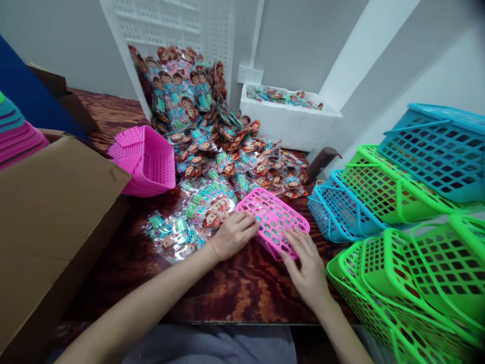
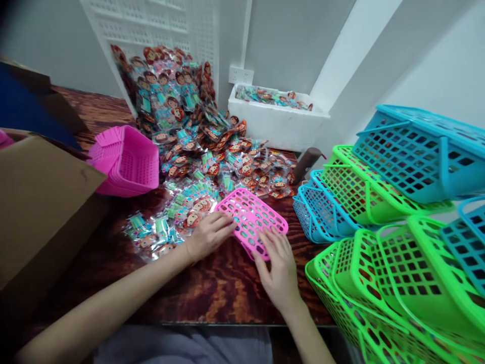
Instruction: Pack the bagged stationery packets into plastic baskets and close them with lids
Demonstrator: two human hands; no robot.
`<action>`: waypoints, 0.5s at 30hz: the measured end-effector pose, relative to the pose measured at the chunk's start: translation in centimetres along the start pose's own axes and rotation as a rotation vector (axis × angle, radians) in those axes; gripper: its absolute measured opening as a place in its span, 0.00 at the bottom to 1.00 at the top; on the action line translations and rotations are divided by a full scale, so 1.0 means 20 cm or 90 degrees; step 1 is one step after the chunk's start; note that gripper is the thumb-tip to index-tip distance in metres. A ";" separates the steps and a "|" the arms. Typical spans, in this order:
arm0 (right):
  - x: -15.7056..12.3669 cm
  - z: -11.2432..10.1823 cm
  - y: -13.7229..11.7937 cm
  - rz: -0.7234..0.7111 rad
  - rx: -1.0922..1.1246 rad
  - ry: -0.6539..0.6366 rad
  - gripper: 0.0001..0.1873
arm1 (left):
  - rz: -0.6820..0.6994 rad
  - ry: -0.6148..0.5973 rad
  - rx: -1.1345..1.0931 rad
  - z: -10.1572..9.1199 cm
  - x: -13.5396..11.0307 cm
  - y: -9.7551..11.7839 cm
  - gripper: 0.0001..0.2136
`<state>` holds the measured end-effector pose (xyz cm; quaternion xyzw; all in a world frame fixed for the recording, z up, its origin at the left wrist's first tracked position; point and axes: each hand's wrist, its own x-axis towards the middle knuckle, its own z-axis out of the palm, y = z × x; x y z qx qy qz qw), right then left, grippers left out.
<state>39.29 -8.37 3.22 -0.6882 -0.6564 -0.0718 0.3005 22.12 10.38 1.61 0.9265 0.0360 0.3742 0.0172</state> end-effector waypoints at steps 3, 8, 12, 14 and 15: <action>-0.02 0.07 -0.02 -0.010 -0.111 0.027 0.27 | -0.019 0.027 0.026 0.05 -0.01 0.13 0.12; -0.07 0.18 0.01 -0.058 -0.171 0.115 0.31 | -0.067 0.143 0.078 0.13 -0.07 0.25 0.14; -0.05 0.16 0.04 -0.078 -0.171 0.099 0.30 | -0.060 0.073 0.021 0.06 -0.09 0.23 0.18; -0.02 0.13 0.05 -0.081 -0.169 0.076 0.29 | -0.044 -0.010 -0.030 -0.02 -0.08 0.16 0.19; 0.00 0.11 0.05 -0.086 -0.169 0.066 0.29 | -0.051 -0.035 -0.042 -0.06 -0.07 0.12 0.20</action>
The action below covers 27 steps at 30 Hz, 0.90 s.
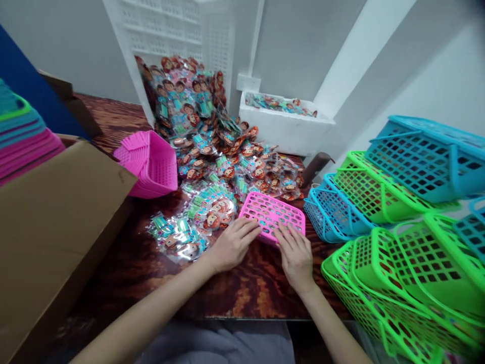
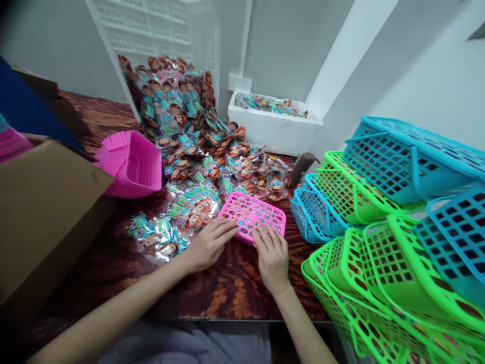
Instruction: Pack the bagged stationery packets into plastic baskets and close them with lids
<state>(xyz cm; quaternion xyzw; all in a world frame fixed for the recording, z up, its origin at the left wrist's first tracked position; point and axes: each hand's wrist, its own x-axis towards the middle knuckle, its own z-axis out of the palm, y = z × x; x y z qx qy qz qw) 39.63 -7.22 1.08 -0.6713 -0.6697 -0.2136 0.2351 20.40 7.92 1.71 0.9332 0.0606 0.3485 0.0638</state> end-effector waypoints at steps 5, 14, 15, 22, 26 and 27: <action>0.01 -0.06 0.04 -0.037 0.008 -0.030 0.30 | -0.013 0.008 -0.008 -0.08 0.02 -0.18 0.15; 0.07 -0.09 -0.12 0.001 0.041 -0.077 0.26 | 0.059 0.013 -0.040 -0.05 -0.02 -0.10 0.17; 0.08 -0.07 -0.15 -0.003 0.043 -0.072 0.27 | 0.064 0.023 -0.035 -0.05 -0.02 -0.10 0.17; 0.09 0.12 -0.21 0.027 0.017 0.065 0.31 | 0.109 0.085 -0.003 0.05 -0.04 -0.14 0.16; 0.07 0.13 -0.21 0.027 0.013 0.074 0.28 | 0.081 0.104 -0.033 0.08 -0.07 -0.12 0.18; 0.08 0.12 -0.21 0.030 0.014 0.062 0.26 | 0.057 0.107 -0.049 0.08 -0.07 -0.10 0.18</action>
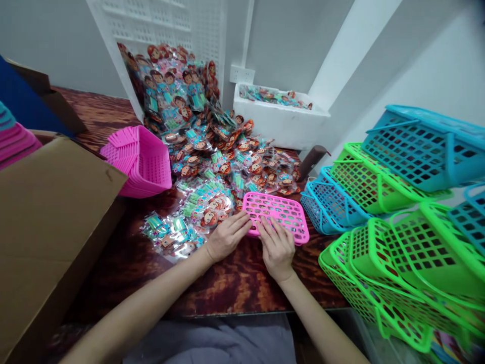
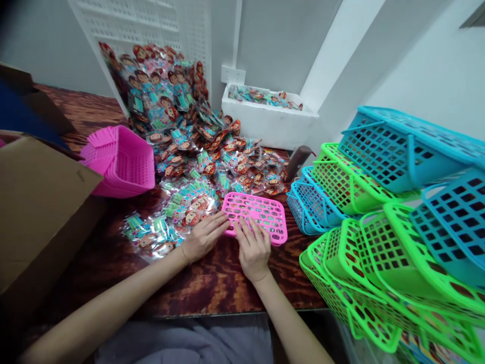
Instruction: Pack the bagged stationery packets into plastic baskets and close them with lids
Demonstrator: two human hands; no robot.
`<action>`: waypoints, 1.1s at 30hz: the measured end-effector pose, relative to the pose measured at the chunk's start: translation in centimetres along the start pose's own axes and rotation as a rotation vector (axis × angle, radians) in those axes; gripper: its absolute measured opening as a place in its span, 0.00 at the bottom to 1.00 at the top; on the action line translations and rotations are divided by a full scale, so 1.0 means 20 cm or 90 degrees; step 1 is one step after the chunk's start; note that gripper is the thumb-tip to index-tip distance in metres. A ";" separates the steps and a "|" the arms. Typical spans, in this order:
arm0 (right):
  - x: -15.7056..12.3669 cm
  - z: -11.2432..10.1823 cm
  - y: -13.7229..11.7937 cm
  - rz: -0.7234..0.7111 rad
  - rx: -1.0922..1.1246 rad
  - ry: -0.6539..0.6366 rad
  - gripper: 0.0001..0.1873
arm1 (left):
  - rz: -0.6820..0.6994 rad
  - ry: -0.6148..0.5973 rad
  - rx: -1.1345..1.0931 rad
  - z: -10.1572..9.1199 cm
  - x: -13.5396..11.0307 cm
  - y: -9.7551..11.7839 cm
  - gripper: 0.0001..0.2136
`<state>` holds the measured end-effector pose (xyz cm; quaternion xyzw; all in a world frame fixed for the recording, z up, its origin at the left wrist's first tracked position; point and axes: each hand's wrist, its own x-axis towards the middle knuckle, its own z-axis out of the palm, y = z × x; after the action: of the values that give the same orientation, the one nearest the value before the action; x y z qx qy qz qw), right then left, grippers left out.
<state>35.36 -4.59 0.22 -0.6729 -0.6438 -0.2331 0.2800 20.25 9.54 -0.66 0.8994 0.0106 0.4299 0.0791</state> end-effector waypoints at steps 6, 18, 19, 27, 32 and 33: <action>0.10 -0.14 0.00 0.020 0.047 -0.118 0.19 | -0.284 -0.001 -0.229 -0.06 0.11 0.10 0.16; 0.33 -0.03 0.30 0.138 -0.110 -0.290 0.25 | -0.780 0.127 -0.481 0.19 0.27 -0.18 0.15; 0.33 -0.03 0.30 0.141 -0.111 -0.294 0.26 | -0.787 0.125 -0.501 0.20 0.26 -0.18 0.16; 0.35 -0.07 0.29 0.216 -0.016 -0.284 0.25 | -0.779 0.080 -0.484 0.19 0.24 -0.15 0.19; 0.31 -0.11 0.43 0.402 0.004 -0.254 0.25 | -0.701 0.038 -0.333 0.12 0.34 -0.17 0.21; 0.30 -0.11 0.44 0.431 0.004 -0.266 0.27 | -0.672 0.018 -0.304 0.12 0.37 -0.16 0.23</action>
<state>44.70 -1.81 5.20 -0.8791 -0.4296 0.0160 0.2059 26.85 13.11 3.12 0.7238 0.3616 0.3344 0.4832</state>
